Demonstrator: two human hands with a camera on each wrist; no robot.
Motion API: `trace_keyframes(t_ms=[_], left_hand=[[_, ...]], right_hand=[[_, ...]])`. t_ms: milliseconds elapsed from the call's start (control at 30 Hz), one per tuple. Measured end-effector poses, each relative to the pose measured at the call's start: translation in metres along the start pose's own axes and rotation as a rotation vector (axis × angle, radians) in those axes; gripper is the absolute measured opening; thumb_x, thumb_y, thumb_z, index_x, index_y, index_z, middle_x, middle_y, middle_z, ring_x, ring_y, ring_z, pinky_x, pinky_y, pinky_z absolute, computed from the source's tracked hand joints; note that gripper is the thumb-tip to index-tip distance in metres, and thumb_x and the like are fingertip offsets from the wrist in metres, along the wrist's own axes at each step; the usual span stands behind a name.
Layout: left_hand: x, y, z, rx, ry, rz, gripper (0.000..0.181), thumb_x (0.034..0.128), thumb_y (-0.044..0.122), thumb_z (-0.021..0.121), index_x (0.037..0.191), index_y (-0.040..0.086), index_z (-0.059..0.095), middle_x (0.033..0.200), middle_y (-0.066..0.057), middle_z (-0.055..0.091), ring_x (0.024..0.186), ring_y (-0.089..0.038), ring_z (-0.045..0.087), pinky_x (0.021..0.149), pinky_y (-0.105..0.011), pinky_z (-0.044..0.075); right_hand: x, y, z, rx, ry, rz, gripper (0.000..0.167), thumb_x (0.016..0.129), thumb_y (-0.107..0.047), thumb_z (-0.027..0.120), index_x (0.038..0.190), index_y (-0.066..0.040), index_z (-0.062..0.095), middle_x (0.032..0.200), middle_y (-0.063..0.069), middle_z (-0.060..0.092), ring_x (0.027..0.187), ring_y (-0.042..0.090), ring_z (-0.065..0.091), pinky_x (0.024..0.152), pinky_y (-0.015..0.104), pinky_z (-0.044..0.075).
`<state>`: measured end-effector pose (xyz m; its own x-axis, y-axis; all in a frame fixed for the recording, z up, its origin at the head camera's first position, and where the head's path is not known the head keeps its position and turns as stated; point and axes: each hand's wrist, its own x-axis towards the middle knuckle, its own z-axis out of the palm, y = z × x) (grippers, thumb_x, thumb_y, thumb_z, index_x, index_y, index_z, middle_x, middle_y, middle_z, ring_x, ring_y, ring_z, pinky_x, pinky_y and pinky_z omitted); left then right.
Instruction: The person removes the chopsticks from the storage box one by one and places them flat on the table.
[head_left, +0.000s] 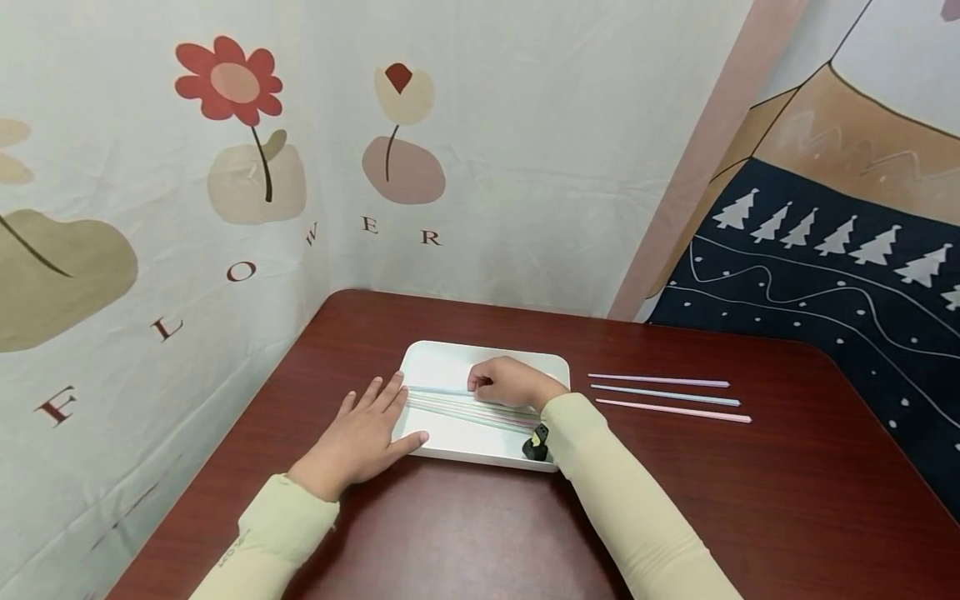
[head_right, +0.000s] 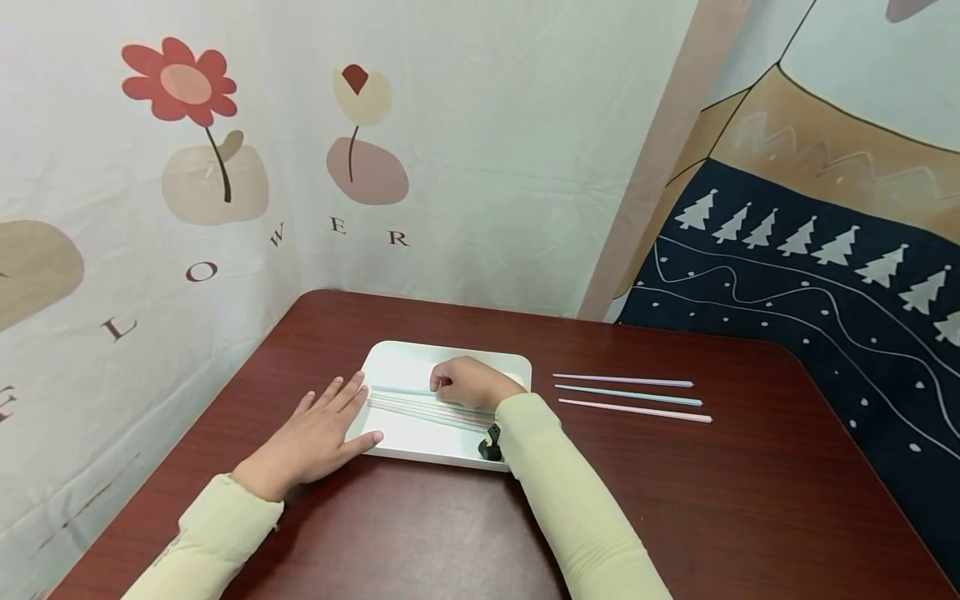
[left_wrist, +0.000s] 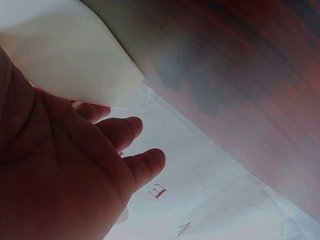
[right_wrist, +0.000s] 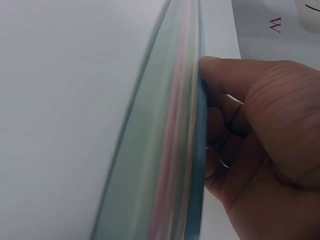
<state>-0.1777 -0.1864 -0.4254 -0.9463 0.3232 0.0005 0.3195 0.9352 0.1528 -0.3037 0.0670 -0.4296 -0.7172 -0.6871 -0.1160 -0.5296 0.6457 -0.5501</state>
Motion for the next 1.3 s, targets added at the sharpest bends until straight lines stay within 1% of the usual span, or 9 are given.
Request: trace_keyframes(t_ms=[267, 433, 567, 733, 833, 933, 1000, 1133, 1300], left_hand=[[0.000, 0.000, 0.000, -0.004, -0.002, 0.001, 0.088, 0.0966, 0.065, 0.044, 0.152, -0.003, 0.035, 0.163, -0.016, 0.020, 0.147, -0.044, 0.019, 0.112, -0.066, 0.018], [0.001, 0.000, 0.000, -0.007, -0.002, -0.001, 0.088, 0.0965, 0.066, 0.044, 0.152, -0.003, 0.035, 0.163, -0.016, 0.020, 0.147, -0.044, 0.019, 0.112, -0.066, 0.018], [0.001, 0.000, 0.000, -0.006, -0.006, 0.001, 0.090, 0.0963, 0.067, 0.042, 0.152, -0.003, 0.035, 0.163, -0.016, 0.019, 0.147, -0.044, 0.018, 0.112, -0.066, 0.018], [0.001, 0.000, -0.001, -0.008, 0.001, 0.005, 0.090, 0.0962, 0.068, 0.042, 0.151, -0.003, 0.036, 0.163, -0.016, 0.020, 0.146, -0.044, 0.020, 0.112, -0.067, 0.019], [0.000, 0.000, -0.001, -0.010, 0.005, 0.005, 0.090, 0.0960, 0.069, 0.041, 0.151, -0.003, 0.037, 0.163, -0.016, 0.020, 0.146, -0.044, 0.021, 0.112, -0.066, 0.019], [-0.001, 0.000, -0.001, -0.011, 0.003, 0.004, 0.091, 0.0959, 0.069, 0.040, 0.151, -0.003, 0.036, 0.163, -0.016, 0.020, 0.146, -0.044, 0.020, 0.112, -0.066, 0.019], [-0.001, 0.000, -0.001, -0.011, 0.005, 0.004, 0.091, 0.0960, 0.069, 0.040, 0.151, -0.003, 0.036, 0.163, -0.015, 0.020, 0.146, -0.044, 0.020, 0.112, -0.067, 0.019], [-0.001, 0.000, -0.001, -0.008, 0.016, 0.007, 0.089, 0.0964, 0.068, 0.042, 0.151, -0.003, 0.036, 0.163, -0.015, 0.020, 0.146, -0.043, 0.020, 0.112, -0.066, 0.019], [-0.001, 0.000, -0.001, -0.012, 0.012, 0.009, 0.089, 0.0964, 0.067, 0.042, 0.152, -0.003, 0.036, 0.163, -0.015, 0.020, 0.146, -0.044, 0.020, 0.112, -0.066, 0.019]], right_hand=[[0.002, 0.000, 0.002, -0.054, 0.007, -0.019, 0.015, 0.097, -0.011, 0.064, 0.086, -0.021, 0.064, 0.071, -0.006, 0.053, 0.068, 0.008, 0.048, 0.065, 0.025, 0.042], [0.002, 0.000, -0.003, -0.066, 0.032, -0.032, 0.015, 0.099, -0.009, 0.060, 0.090, -0.021, 0.064, 0.072, -0.005, 0.052, 0.068, 0.008, 0.048, 0.066, 0.026, 0.043], [-0.002, -0.001, -0.012, -0.062, 0.078, -0.055, 0.011, 0.099, -0.009, 0.060, 0.096, -0.018, 0.065, 0.078, -0.005, 0.056, 0.070, 0.010, 0.049, 0.067, 0.026, 0.044], [-0.011, -0.010, -0.028, -0.048, 0.124, -0.089, 0.010, 0.098, -0.010, 0.062, 0.102, -0.018, 0.067, 0.090, -0.006, 0.062, 0.077, 0.011, 0.054, 0.071, 0.028, 0.047], [-0.018, -0.015, -0.040, -0.053, 0.153, -0.121, 0.010, 0.098, -0.010, 0.063, 0.104, -0.017, 0.068, 0.095, -0.006, 0.064, 0.082, 0.011, 0.056, 0.074, 0.029, 0.049], [-0.027, -0.016, -0.052, -0.053, 0.172, -0.135, 0.011, 0.098, -0.010, 0.063, 0.105, -0.016, 0.069, 0.096, -0.006, 0.065, 0.082, 0.012, 0.056, 0.074, 0.030, 0.049], [-0.035, -0.013, -0.059, -0.048, 0.181, -0.122, 0.012, 0.098, -0.010, 0.063, 0.105, -0.016, 0.069, 0.096, -0.006, 0.065, 0.082, 0.013, 0.056, 0.073, 0.031, 0.050], [-0.054, 0.000, -0.070, -0.032, 0.192, -0.051, 0.012, 0.098, -0.011, 0.063, 0.106, -0.018, 0.069, 0.098, -0.006, 0.065, 0.084, 0.015, 0.057, 0.076, 0.033, 0.050], [-0.081, 0.025, -0.079, -0.020, 0.221, 0.030, 0.012, 0.098, -0.012, 0.063, 0.108, -0.013, 0.070, 0.099, -0.003, 0.066, 0.086, 0.018, 0.058, 0.077, 0.034, 0.051]])
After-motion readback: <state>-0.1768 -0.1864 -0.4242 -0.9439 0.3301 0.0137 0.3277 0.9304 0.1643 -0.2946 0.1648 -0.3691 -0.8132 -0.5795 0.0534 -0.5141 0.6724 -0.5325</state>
